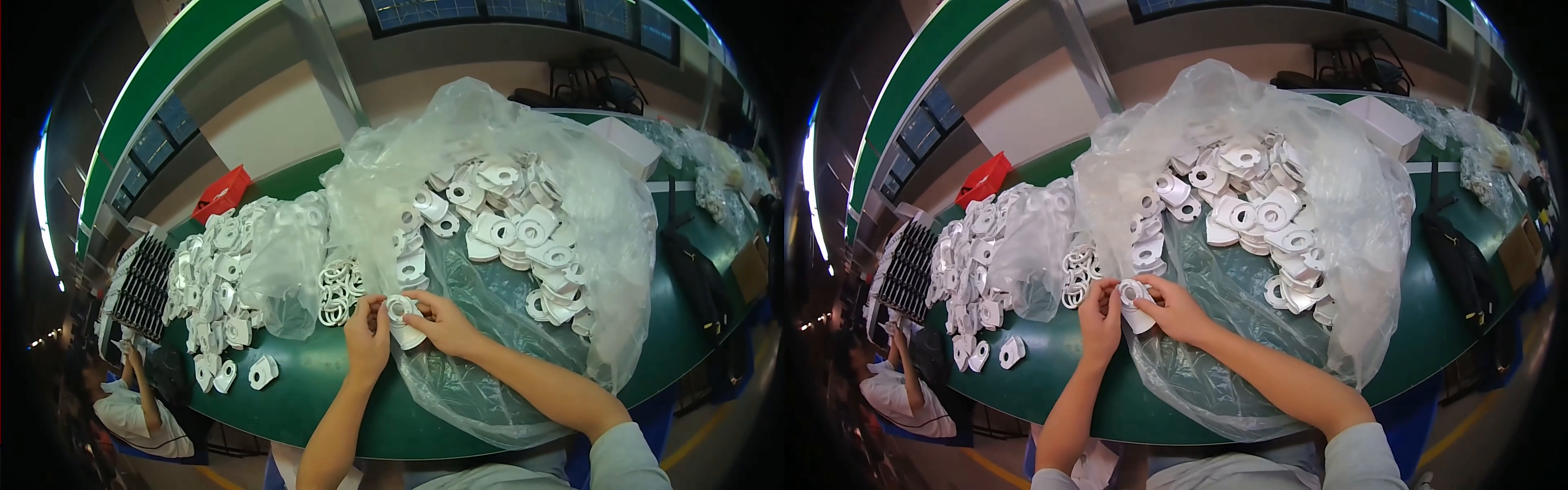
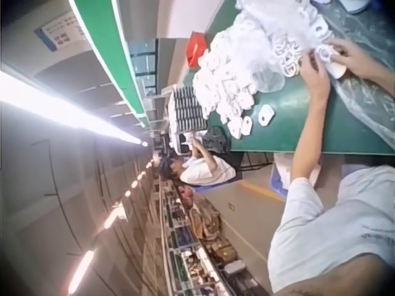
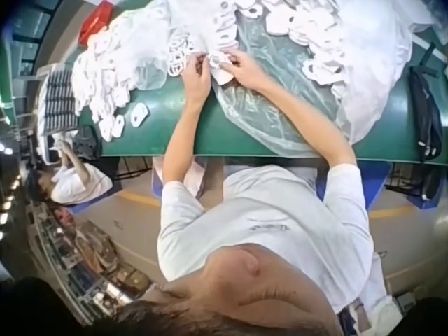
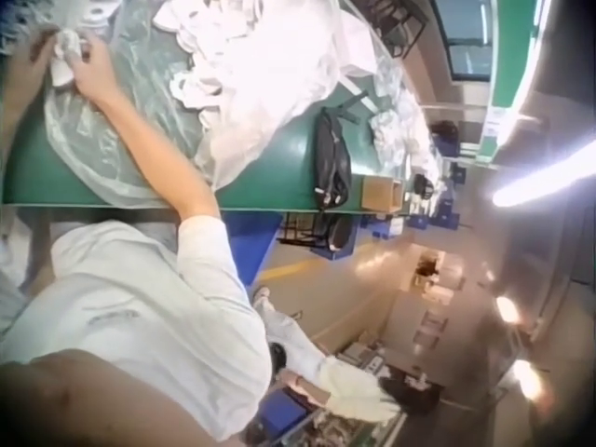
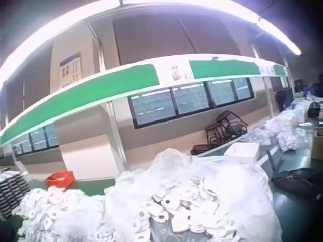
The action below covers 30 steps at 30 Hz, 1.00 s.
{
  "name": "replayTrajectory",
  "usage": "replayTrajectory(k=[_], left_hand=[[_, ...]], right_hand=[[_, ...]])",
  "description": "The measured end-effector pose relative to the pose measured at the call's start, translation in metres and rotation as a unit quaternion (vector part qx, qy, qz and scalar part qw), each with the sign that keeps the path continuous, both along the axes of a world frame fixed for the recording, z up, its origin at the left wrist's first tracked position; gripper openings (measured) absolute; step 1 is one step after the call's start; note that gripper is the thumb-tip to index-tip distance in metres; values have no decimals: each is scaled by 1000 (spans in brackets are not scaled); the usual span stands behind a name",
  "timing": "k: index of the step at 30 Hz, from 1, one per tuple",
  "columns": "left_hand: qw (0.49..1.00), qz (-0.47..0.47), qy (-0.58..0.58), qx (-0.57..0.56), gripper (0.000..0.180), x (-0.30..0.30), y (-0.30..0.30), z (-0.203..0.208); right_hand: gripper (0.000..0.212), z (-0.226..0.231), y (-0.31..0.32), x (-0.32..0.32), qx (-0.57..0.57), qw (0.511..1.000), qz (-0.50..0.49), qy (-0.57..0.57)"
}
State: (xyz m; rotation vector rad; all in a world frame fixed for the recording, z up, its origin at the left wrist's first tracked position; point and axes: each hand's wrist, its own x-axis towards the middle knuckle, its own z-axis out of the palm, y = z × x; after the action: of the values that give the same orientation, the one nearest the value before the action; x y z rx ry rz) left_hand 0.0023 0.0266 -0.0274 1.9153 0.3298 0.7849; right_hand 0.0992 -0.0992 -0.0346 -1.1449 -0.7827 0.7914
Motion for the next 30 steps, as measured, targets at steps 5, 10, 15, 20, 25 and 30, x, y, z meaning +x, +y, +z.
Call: replayTrajectory(k=[5,10,15,20,25,30], left_hand=[[999,-39,9,-25,20,-6,0,14],[999,-52,-12,5,24,-8,0,21],[978,102,72,164,12,-26,53,33],[964,23,151,217,17,-31,61,27],[937,45,203,280,15,-27,52,21],[969,95,12,227,7,-21,53,25]], right_hand=[[34,-3,-1,0,31,999,-12,21],[20,-5,1,-1,33,998,-33,49],[10,2,-2,0,15,996,-74,37],[10,1,-1,-2,22,996,-74,39],[11,3,-2,-3,3,998,-55,43],[10,-14,3,4,20,998,-58,24]])
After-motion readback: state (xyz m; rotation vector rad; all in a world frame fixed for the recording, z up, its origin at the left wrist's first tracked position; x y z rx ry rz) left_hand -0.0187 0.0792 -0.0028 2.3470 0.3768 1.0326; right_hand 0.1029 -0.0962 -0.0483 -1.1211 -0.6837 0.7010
